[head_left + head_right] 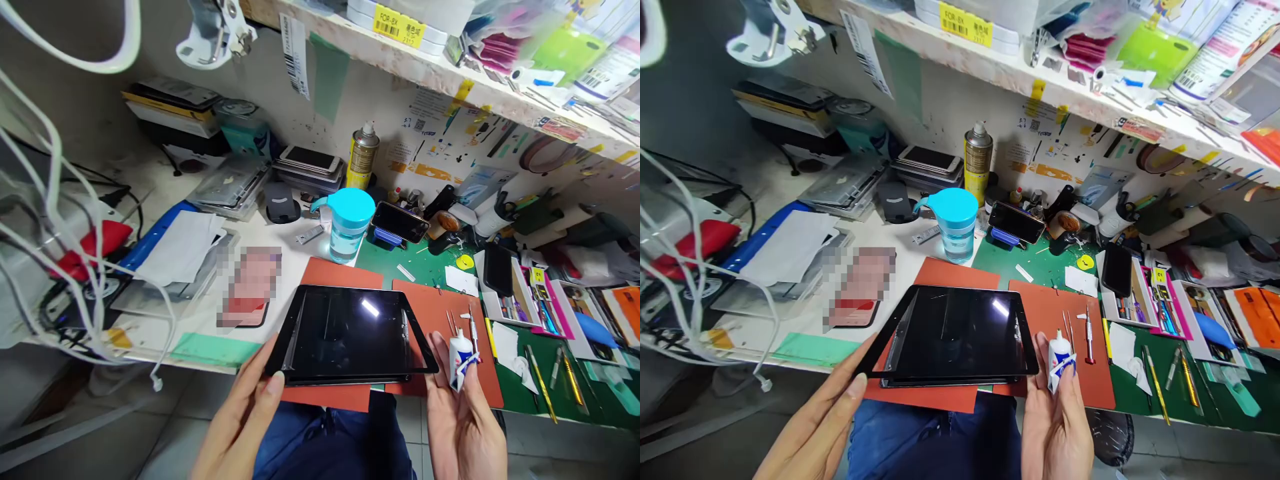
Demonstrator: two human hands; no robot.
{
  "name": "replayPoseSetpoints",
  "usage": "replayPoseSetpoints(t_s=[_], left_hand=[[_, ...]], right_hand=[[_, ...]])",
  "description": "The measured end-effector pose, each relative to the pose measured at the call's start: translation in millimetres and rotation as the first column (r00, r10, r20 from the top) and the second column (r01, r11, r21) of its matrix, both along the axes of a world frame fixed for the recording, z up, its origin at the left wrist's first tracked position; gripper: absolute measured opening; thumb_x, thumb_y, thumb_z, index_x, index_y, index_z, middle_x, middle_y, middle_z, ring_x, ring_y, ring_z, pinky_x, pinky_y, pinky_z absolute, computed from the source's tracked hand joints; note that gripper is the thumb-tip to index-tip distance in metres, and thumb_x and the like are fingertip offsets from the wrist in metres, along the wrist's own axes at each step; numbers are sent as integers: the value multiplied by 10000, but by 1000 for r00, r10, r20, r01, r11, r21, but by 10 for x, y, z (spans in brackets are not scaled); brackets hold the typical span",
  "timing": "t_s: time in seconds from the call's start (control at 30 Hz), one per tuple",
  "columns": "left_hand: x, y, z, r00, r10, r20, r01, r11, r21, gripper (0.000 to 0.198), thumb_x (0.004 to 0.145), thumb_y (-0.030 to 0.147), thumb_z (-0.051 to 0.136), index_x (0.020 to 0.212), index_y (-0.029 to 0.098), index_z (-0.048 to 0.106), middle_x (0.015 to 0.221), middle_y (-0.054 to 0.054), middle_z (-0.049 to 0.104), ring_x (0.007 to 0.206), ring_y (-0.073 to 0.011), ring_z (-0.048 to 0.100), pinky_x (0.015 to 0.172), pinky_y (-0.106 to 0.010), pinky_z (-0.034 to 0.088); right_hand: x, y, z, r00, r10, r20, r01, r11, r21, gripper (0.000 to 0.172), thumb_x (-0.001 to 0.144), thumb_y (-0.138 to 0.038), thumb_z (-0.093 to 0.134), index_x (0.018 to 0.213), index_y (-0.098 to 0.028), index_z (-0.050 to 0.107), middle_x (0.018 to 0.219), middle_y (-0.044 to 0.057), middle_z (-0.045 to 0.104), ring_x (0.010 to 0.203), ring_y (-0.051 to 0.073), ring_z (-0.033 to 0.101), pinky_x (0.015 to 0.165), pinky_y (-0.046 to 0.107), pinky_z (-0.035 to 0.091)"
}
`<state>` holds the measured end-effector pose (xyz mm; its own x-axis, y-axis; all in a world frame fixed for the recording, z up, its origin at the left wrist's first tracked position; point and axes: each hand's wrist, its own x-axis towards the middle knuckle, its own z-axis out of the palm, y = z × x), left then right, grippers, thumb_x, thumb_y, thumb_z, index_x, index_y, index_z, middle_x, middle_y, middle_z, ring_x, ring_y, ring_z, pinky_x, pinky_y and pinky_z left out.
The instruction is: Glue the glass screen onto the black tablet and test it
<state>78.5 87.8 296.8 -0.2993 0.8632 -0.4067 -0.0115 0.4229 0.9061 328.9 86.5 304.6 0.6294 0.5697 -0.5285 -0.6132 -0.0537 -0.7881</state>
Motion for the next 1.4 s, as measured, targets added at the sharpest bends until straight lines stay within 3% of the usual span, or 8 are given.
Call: replayPoseSetpoints(t_s=[0.13, 0.27, 0.43, 0.6, 0.87, 1.0, 1.27, 1.4], left_hand=[[-116, -52, -17, 996, -53, 67, 62, 989, -134, 880, 837, 722, 800, 1591, 320, 586, 1579, -71, 653, 1539, -355, 523, 1319, -481, 379], [-193, -69, -69, 992, -107, 71, 120, 966, -227, 1011, 824, 814, 747, 1657, 301, 493, 1443, -106, 741, 1243, -344, 728, 1223, -512, 510], [-173, -110, -120, 974, -97, 206, 146, 960, -239, 1117, 890, 791, 703, 1734, 173, 311, 1162, -160, 823, 1081, -336, 781, 925, -428, 641], [-129, -116, -158, 950, -19, 311, 92, 971, -220, 1162, 908, 778, 683, 1739, 100, 239, 790, -93, 784, 715, -273, 748, 614, -360, 585], [-127, -1, 40, 958, -15, 285, 87, 966, -242, 1100, 870, 711, 762, 1685, 79, 382, 729, -35, 712, 653, -236, 707, 562, -331, 545], [-107, 38, 99, 968, -4, 251, 67, 968, -242, 1046, 867, 673, 780, 1642, 58, 442, 723, -56, 730, 672, -248, 711, 535, -319, 535], [-108, 67, 59, 970, -9, 244, 69, 968, -240, 998, 875, 649, 786, 1611, 50, 478, 624, -30, 701, 588, -229, 678, 483, -282, 494], [-56, 65, 105, 978, 43, 202, 7, 970, -241, 841, 891, 619, 789, 1523, 91, 614, 607, 0, 662, 573, -195, 645, 517, -271, 489]], right_hand=[[167, -159, -272, 994, 106, 13, -106, 994, 27, 433, 978, -493, 776, 1333, -246, 780, 1390, 96, 781, 1440, 293, 653, 1271, 568, 483], [256, -264, -413, 986, 163, 27, -163, 986, 18, 454, 992, -500, 759, 1354, -226, 770, 1394, 119, 775, 1414, 320, 674, 1249, 583, 509], [182, -255, -319, 981, 179, 72, -179, 984, -18, 549, 1040, -518, 701, 1523, -265, 640, 1481, 93, 728, 1508, 295, 587, 1264, 575, 496], [82, -189, -207, 987, 144, 75, -144, 990, -2, 526, 1051, -518, 687, 1504, -253, 648, 1497, 94, 717, 1545, 302, 543, 1311, 625, 413], [22, -181, -85, 991, 125, 53, -123, 991, -49, 489, 1041, -467, 716, 1483, -260, 675, 1483, 82, 729, 1526, 290, 566, 1365, 602, 326], [21, -192, -139, 974, 208, 85, -210, 978, 13, 499, 1067, -500, 665, 1512, -275, 655, 1507, 87, 711, 1533, 277, 559, 1327, 569, 401], [163, -262, -260, 981, 177, 84, -173, 984, -48, 547, 1028, -511, 714, 1526, -295, 647, 1510, 74, 709, 1475, 281, 622, 1214, 481, 541], [124, -246, -220, 978, 187, 95, -181, 981, -62, 560, 1043, -516, 692, 1550, -289, 618, 1556, 77, 672, 1519, 290, 575, 1212, 495, 541]])
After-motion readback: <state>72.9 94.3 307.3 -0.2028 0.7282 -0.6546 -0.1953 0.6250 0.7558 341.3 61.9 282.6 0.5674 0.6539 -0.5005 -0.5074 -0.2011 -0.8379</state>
